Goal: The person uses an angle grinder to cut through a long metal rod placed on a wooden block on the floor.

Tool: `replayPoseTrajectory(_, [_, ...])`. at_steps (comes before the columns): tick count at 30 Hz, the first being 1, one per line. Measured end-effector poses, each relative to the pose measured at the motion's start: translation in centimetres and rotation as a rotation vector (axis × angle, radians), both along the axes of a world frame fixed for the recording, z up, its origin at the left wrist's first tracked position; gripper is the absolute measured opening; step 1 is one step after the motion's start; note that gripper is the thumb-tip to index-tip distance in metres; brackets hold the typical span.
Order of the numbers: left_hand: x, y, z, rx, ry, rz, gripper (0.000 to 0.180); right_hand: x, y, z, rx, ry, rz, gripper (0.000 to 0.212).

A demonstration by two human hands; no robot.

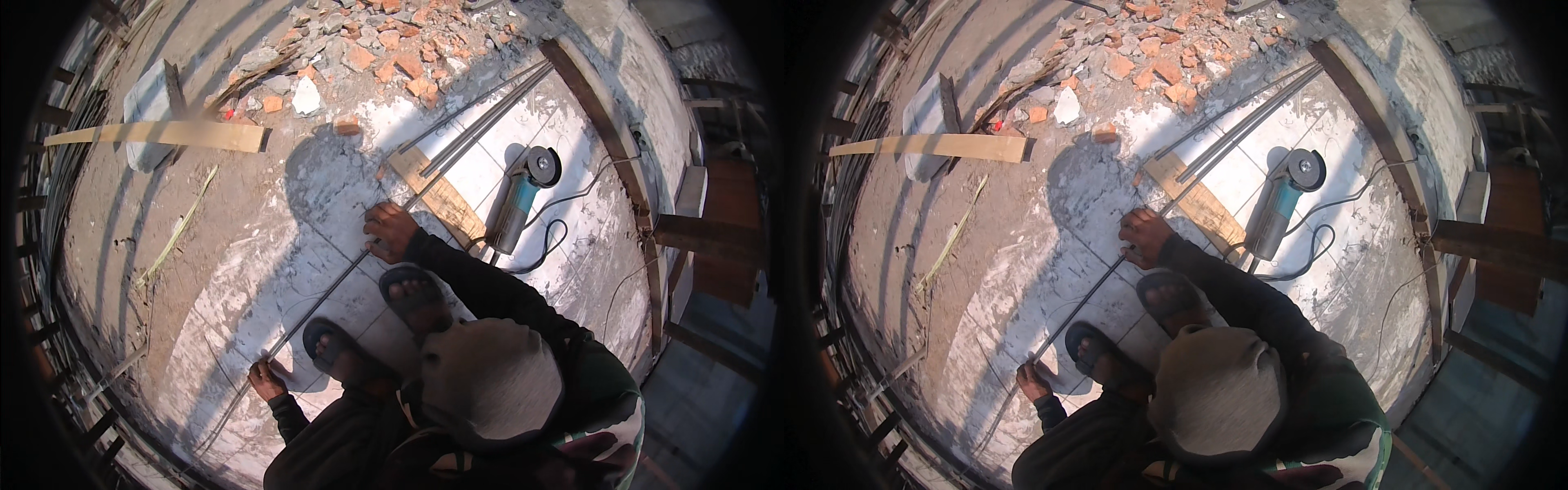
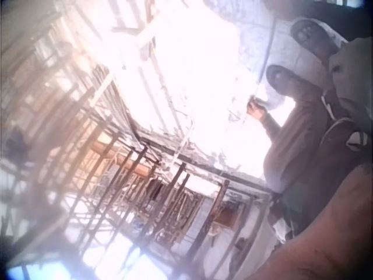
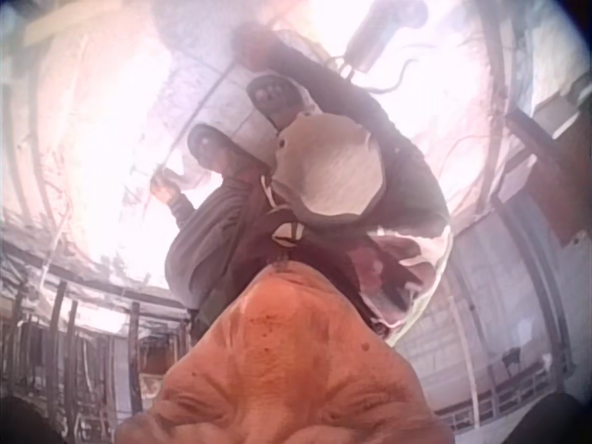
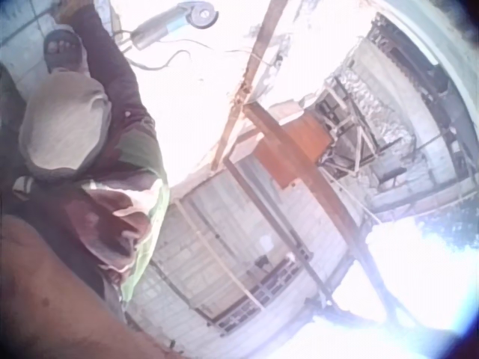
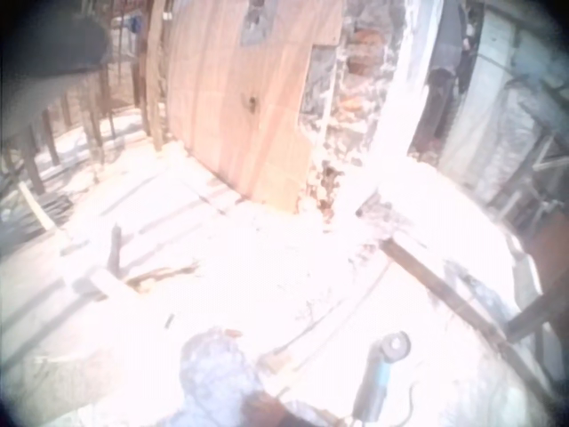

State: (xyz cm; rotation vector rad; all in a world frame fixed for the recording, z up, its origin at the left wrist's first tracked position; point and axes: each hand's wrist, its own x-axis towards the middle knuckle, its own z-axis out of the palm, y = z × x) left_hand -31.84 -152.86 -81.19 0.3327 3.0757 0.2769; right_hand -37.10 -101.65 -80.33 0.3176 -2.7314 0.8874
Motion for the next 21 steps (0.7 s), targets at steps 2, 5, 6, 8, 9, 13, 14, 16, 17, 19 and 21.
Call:
replayPoseTrajectory(2, [0.8, -0.3, -0.5, -0.004, 0.014, 0.018, 0.018, 0.1, 0.4, 0.7, -0.017, 0.043, -0.059, 0.019])
replayPoseTrajectory(5, [1.0, -1.6, -0.7, -0.089, 0.033, 0.015, 0.021, 0.2, 1.4, 1.2, -0.019, 0.083, -0.220, 0.019])
replayPoseTrajectory(6, [0.9, -2.1, -0.7, -0.127, 0.035, 0.006, 0.021, 0.0, 2.7, 1.4, 0.014, 0.074, -0.286, 0.019])
replayPoseTrajectory(8, [0.2, -1.7, -1.1, -0.132, 0.007, 0.008, 0.022, 0.0, 6.4, 2.9, 0.152, 0.122, -0.477, 0.017])
replayPoseTrajectory(9, [0.1, -1.6, -0.9, -0.141, -0.004, 0.014, 0.022, 0.1, 8.4, 2.8, 0.233, 0.013, -0.560, 0.019])
replayPoseTrajectory(13, [0.2, -1.4, -1.3, -0.093, -0.012, 0.019, 0.023, -0.4, 16.1, 2.0, 0.383, -0.212, -0.533, 0.020])
replayPoseTrajectory(14, [0.4, -2.0, -1.5, -0.080, -0.014, 0.040, 0.024, -1.3, 17.1, 1.7, 0.426, -0.216, -0.420, 0.020])
replayPoseTrajectory(16, [0.4, -1.8, -1.9, -0.104, -0.009, 0.026, 0.024, -1.7, 18.8, 2.4, 0.505, -0.321, -0.265, 0.020])
replayPoseTrajectory(17, [0.2, -1.4, -2.4, -0.096, -0.025, 0.024, 0.024, -1.9, 19.6, 2.8, 0.538, -0.412, -0.214, 0.021])
replayPoseTrajectory(19, [0.5, -1.6, -1.7, -0.116, -0.049, 0.050, 0.024, -3.5, 20.1, 3.3, 0.561, -0.581, -0.101, 0.021])
replayPoseTrajectory(21, [0.5, -1.7, -1.8, -0.121, -0.041, 0.064, 0.024, -4.0, 20.9, 3.3, 0.527, -0.540, -0.067, 0.021])
